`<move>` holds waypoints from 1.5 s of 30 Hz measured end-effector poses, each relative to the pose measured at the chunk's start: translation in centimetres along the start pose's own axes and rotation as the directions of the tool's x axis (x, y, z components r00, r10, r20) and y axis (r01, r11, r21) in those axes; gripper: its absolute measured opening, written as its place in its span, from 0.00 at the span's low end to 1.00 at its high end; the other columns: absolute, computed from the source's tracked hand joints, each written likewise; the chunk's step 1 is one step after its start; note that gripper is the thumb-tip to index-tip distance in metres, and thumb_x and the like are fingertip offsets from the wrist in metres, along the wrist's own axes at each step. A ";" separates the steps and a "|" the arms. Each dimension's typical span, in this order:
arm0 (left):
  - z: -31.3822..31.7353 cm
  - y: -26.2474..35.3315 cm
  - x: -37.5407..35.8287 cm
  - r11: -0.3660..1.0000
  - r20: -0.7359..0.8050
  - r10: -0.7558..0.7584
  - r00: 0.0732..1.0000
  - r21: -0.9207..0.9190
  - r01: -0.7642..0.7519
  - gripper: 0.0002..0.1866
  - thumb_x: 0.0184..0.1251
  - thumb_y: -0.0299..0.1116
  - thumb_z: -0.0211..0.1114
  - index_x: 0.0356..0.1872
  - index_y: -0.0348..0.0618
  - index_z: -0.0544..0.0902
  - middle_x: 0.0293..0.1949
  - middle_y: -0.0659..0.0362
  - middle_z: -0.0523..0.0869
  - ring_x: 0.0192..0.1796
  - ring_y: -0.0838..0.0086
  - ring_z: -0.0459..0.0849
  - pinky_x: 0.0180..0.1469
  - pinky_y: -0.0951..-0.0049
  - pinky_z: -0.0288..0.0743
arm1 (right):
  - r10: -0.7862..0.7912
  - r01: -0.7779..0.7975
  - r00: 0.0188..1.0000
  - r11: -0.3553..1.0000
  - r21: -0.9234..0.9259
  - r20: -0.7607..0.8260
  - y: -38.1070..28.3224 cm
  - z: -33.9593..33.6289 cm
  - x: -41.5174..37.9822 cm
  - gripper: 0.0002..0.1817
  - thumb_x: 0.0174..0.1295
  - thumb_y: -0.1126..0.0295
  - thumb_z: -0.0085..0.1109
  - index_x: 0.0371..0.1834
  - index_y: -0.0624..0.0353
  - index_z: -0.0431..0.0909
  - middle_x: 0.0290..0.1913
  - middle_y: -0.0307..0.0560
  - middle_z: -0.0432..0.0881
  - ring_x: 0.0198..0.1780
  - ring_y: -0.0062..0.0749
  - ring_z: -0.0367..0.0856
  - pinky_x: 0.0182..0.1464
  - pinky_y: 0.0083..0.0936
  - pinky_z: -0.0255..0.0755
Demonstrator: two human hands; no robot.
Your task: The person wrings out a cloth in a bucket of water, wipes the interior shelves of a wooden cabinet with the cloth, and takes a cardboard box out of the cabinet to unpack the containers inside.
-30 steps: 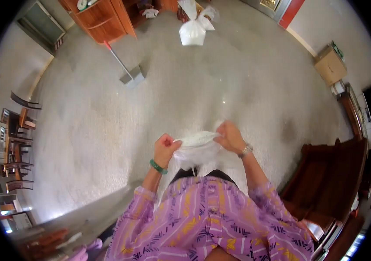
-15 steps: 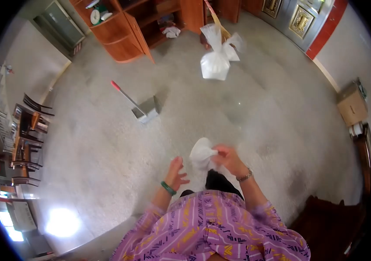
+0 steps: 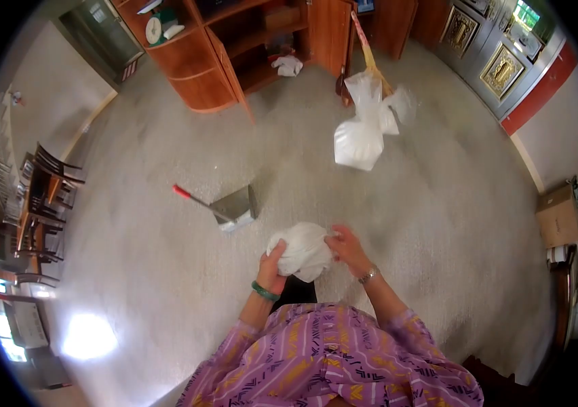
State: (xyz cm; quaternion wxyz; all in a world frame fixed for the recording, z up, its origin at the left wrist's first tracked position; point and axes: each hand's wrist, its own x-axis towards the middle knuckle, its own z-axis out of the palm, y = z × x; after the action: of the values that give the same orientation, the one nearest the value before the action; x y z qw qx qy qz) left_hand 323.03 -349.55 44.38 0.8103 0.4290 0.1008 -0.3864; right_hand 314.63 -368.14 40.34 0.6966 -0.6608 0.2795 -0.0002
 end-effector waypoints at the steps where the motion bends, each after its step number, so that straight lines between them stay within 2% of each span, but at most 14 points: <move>1: 0.6 1.5 2.3 0.996 0.061 -0.079 0.995 -0.030 0.081 0.24 0.65 0.40 0.56 0.57 0.35 0.68 0.52 0.53 0.76 0.53 0.65 0.76 0.57 0.65 0.69 | 0.150 -0.160 0.987 0.940 0.303 0.057 0.1 0.0 1.9 0.20 0.59 0.65 0.55 0.54 0.61 0.67 0.45 0.45 0.77 0.46 0.27 0.75 0.45 0.23 0.71; 5: 4.1 6.4 8.9 0.945 0.293 -0.288 0.912 -0.069 0.320 0.23 0.66 0.41 0.54 0.56 0.37 0.68 0.53 0.54 0.76 0.54 0.65 0.76 0.56 0.65 0.69 | 0.092 -0.350 0.927 0.560 0.751 0.363 -4.2 0.5 7.1 0.24 0.61 0.57 0.51 0.57 0.57 0.66 0.56 0.45 0.71 0.58 0.30 0.69 0.54 0.27 0.68; 7: 5.0 8.3 12.3 0.926 0.292 -0.353 0.889 -0.029 0.377 0.22 0.65 0.44 0.55 0.55 0.41 0.70 0.52 0.56 0.77 0.53 0.69 0.76 0.55 0.66 0.70 | -0.031 -0.038 0.990 0.882 0.469 0.139 -8.8 -0.1 8.8 0.22 0.62 0.56 0.49 0.54 0.58 0.69 0.53 0.45 0.74 0.54 0.28 0.73 0.55 0.25 0.67; 10: 5.5 10.7 17.0 0.862 -0.066 -0.321 0.945 0.393 0.320 0.33 0.58 0.54 0.59 0.62 0.54 0.60 0.59 0.56 0.66 0.59 0.63 0.68 0.54 0.46 0.65 | 0.057 -0.112 0.993 0.733 0.671 0.103 -10.4 -2.1 14.5 0.11 0.62 0.69 0.50 0.43 0.63 0.76 0.41 0.43 0.80 0.42 0.26 0.79 0.46 0.23 0.73; 13: 4.6 12.5 21.8 0.872 -0.197 -0.077 0.977 0.462 0.162 0.38 0.55 0.52 0.63 0.64 0.55 0.53 0.54 0.57 0.65 0.60 0.60 0.64 0.49 0.49 0.69 | 0.019 -0.085 0.993 0.783 0.616 0.113 -13.9 -3.6 18.8 0.11 0.62 0.71 0.50 0.44 0.64 0.75 0.40 0.42 0.81 0.40 0.25 0.79 0.44 0.22 0.73; 21: 10.3 15.8 32.9 0.975 0.153 -0.206 0.966 -0.051 0.216 0.23 0.62 0.41 0.59 0.56 0.44 0.69 0.51 0.57 0.75 0.52 0.69 0.75 0.50 0.64 0.73 | 0.015 -0.171 0.954 0.847 0.503 0.298 -16.3 -2.2 36.6 0.14 0.57 0.68 0.56 0.45 0.63 0.74 0.37 0.39 0.79 0.38 0.20 0.77 0.40 0.19 0.72; 23: 11.0 16.9 35.9 0.995 -0.095 -0.048 0.994 0.078 0.056 0.17 0.63 0.36 0.60 0.51 0.41 0.74 0.42 0.59 0.81 0.43 0.73 0.80 0.45 0.73 0.75 | 0.022 -0.113 0.976 0.900 0.421 0.216 -16.7 -2.2 40.6 0.16 0.56 0.66 0.58 0.47 0.59 0.74 0.41 0.42 0.79 0.40 0.24 0.77 0.41 0.21 0.71; 25: 10.7 19.0 38.9 0.997 -0.203 -0.024 0.979 0.069 0.039 0.15 0.61 0.32 0.61 0.48 0.41 0.75 0.41 0.59 0.81 0.42 0.72 0.81 0.42 0.72 0.77 | -0.312 0.298 0.950 0.894 -0.334 0.012 -17.0 -3.4 43.9 0.21 0.58 0.58 0.56 0.53 0.53 0.72 0.48 0.44 0.75 0.45 0.27 0.74 0.42 0.24 0.71; 26: 10.8 20.0 40.1 0.995 -0.229 0.090 0.969 0.058 -0.079 0.14 0.61 0.32 0.61 0.48 0.40 0.75 0.41 0.59 0.81 0.42 0.72 0.81 0.42 0.72 0.77 | -0.300 0.289 0.954 0.896 -0.337 0.022 -18.4 -4.1 44.6 0.21 0.58 0.58 0.56 0.53 0.53 0.72 0.48 0.44 0.75 0.45 0.27 0.74 0.42 0.24 0.71; 28: 10.7 21.9 42.7 0.968 -0.335 0.250 0.909 0.096 -0.231 0.13 0.60 0.29 0.61 0.46 0.40 0.76 0.41 0.58 0.82 0.41 0.73 0.81 0.41 0.72 0.77 | 0.124 -0.161 0.981 0.948 0.273 0.149 -21.0 -5.0 45.9 0.27 0.59 0.48 0.52 0.58 0.48 0.67 0.55 0.44 0.70 0.51 0.30 0.70 0.45 0.26 0.70; 37: 14.4 26.8 55.0 0.964 -0.065 0.041 0.997 0.267 -0.022 0.14 0.62 0.36 0.61 0.46 0.42 0.77 0.37 0.64 0.80 0.35 0.82 0.77 0.38 0.80 0.73 | 0.068 -0.144 0.974 0.922 0.360 0.215 -22.1 -1.1 57.7 0.20 0.65 0.54 0.47 0.49 0.60 0.73 0.43 0.35 0.76 0.42 0.17 0.72 0.43 0.19 0.69; 39: 13.7 29.4 58.1 0.848 -0.146 -0.089 0.985 0.508 0.152 0.17 0.62 0.40 0.61 0.49 0.43 0.75 0.33 0.67 0.79 0.33 0.85 0.74 0.36 0.83 0.70 | -0.264 0.264 0.964 0.964 0.035 -0.001 -23.8 -1.8 60.2 0.17 0.64 0.57 0.50 0.43 0.62 0.76 0.37 0.34 0.78 0.38 0.17 0.74 0.42 0.18 0.69; 41: 14.6 31.0 60.7 0.812 -0.056 0.121 0.991 0.580 -0.067 0.22 0.64 0.47 0.57 0.53 0.45 0.71 0.35 0.67 0.77 0.35 0.84 0.72 0.38 0.82 0.68 | 0.181 -0.219 0.976 0.854 0.472 0.125 -26.2 -2.9 63.6 0.17 0.66 0.61 0.46 0.46 0.65 0.74 0.42 0.42 0.79 0.44 0.23 0.76 0.46 0.21 0.69; 45: 14.2 34.8 65.2 0.920 -0.348 -0.103 0.932 0.323 0.222 0.26 0.66 0.52 0.49 0.58 0.46 0.66 0.50 0.60 0.74 0.47 0.74 0.73 0.50 0.72 0.68 | 0.112 -0.143 0.990 0.808 0.572 0.089 -29.5 -3.4 67.4 0.17 0.66 0.61 0.47 0.46 0.64 0.74 0.42 0.40 0.79 0.41 0.22 0.76 0.44 0.21 0.70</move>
State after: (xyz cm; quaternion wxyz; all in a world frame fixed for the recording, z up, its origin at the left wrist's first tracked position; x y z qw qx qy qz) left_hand 389.79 -384.12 42.28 0.6557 0.6164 0.1966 -0.3892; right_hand 381.06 -399.91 41.42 0.8693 -0.3984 0.2919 -0.0212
